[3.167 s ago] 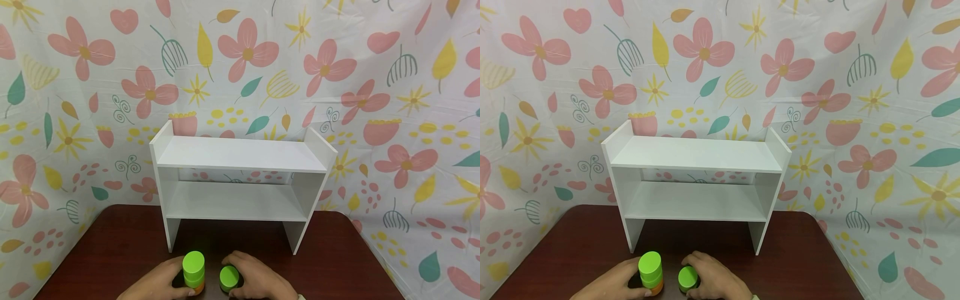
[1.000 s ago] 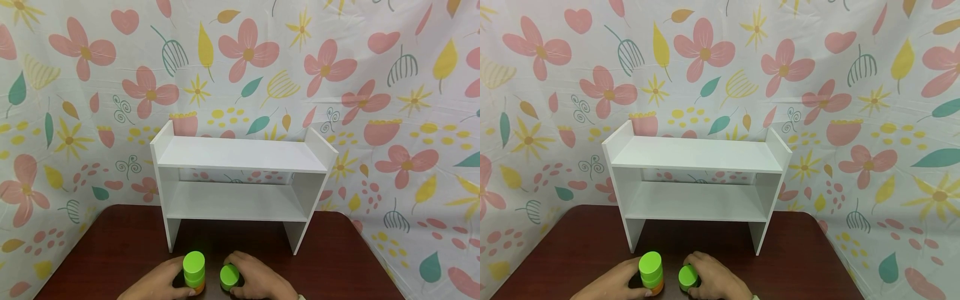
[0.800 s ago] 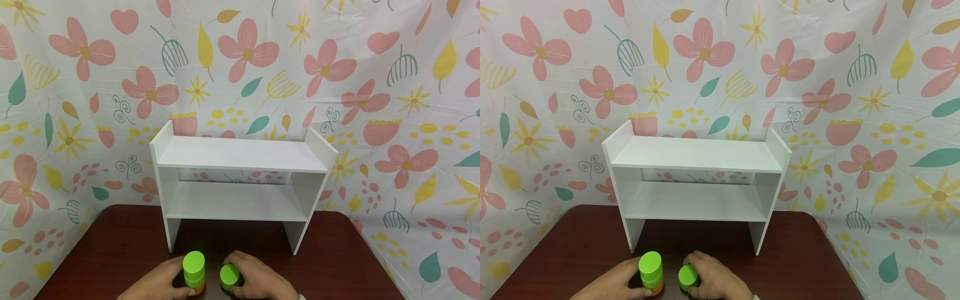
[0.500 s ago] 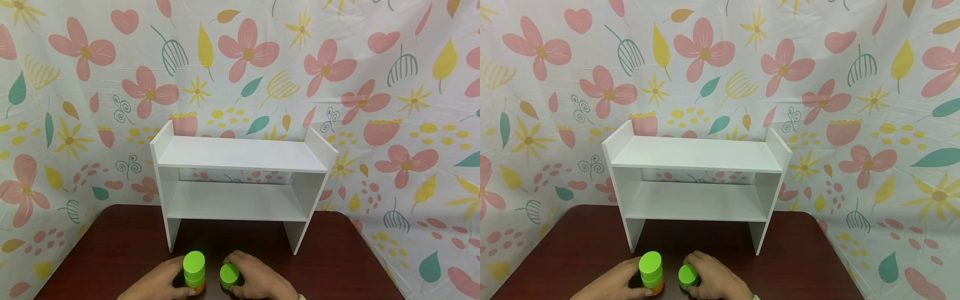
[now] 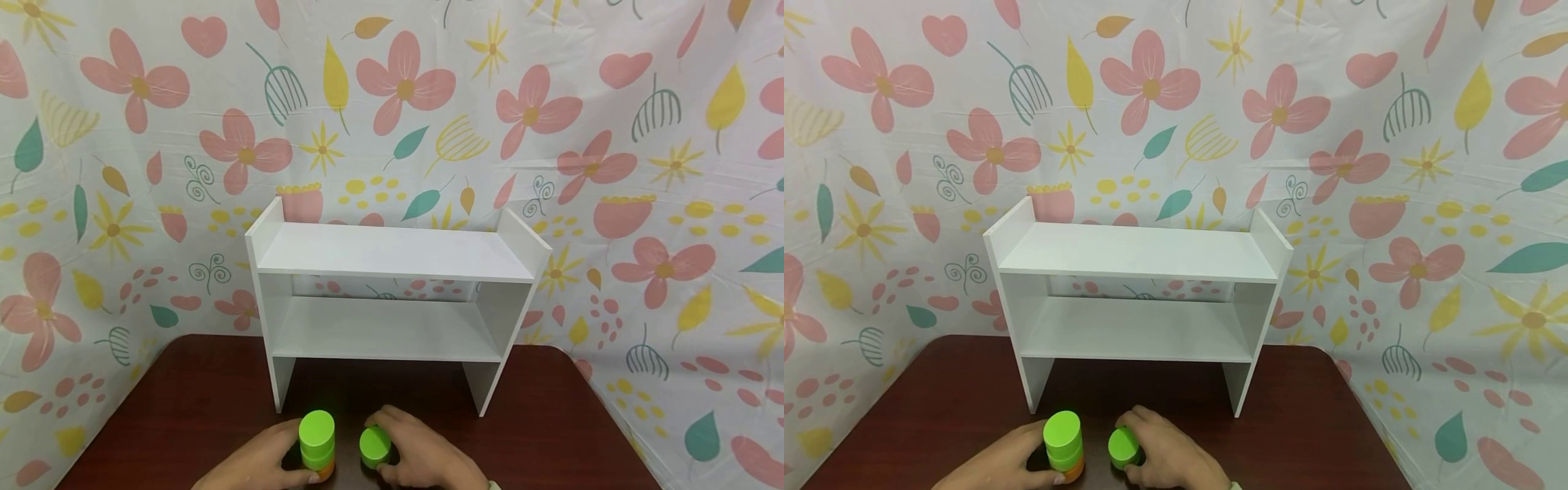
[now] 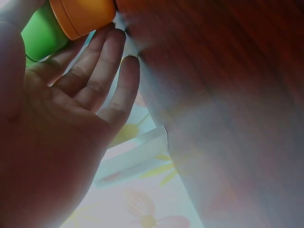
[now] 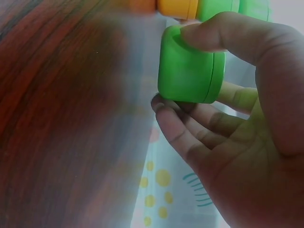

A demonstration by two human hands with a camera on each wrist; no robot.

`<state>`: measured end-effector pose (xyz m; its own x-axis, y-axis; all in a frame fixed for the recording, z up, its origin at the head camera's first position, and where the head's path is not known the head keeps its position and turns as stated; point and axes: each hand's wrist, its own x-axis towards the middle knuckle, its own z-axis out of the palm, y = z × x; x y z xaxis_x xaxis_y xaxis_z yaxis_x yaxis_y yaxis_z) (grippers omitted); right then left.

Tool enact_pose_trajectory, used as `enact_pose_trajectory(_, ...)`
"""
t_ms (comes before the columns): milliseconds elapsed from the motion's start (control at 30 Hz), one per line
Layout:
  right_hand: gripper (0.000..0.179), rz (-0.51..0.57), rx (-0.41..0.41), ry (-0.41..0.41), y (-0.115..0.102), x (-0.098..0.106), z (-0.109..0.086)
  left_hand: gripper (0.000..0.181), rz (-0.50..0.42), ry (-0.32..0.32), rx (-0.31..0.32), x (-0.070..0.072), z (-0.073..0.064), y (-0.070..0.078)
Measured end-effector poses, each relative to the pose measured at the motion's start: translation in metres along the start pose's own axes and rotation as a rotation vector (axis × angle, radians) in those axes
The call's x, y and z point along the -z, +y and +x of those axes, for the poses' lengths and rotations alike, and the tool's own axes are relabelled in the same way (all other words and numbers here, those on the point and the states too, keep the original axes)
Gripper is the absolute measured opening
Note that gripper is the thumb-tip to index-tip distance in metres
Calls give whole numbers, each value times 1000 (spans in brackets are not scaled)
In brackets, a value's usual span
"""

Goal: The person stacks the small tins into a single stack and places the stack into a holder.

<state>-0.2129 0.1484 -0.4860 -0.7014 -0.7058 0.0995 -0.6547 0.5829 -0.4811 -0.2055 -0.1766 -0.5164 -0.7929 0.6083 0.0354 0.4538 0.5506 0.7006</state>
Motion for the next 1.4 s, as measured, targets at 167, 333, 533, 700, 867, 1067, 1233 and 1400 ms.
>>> enact_pose_trajectory(167, 57, 5, -8, -4, -2, 2, 0, 58, 1, 2, -4, 0, 0, 0)
enact_pose_trajectory(333, 58, -4, -5, 3, -3, 4, 0, 57, 2, 2, -8, 0, 0, 0)
enact_pose_trajectory(533, 59, -27, 36, 36, -4, 5, -1, 56, 0, 6, -22, 0, -1, 0)
enact_pose_trajectory(700, 58, -22, 62, 54, -4, 6, -2, 56, -2, 7, -12, 0, -1, 0)
enact_pose_trajectory(867, 59, -10, 44, 49, -6, 6, -2, 56, 1, 11, -24, -1, -1, -1)
enact_pose_trajectory(1067, 59, -12, 44, 57, -7, 9, -3, 55, 0, 11, -27, -1, 0, -1)
enact_pose_trajectory(1233, 58, -19, 67, 67, -9, 12, -3, 57, -3, 2, 1, 0, 0, 1)
enact_pose_trajectory(1400, 57, -25, 75, 89, -10, 13, -3, 57, -2, -1, 15, 0, 0, 1)
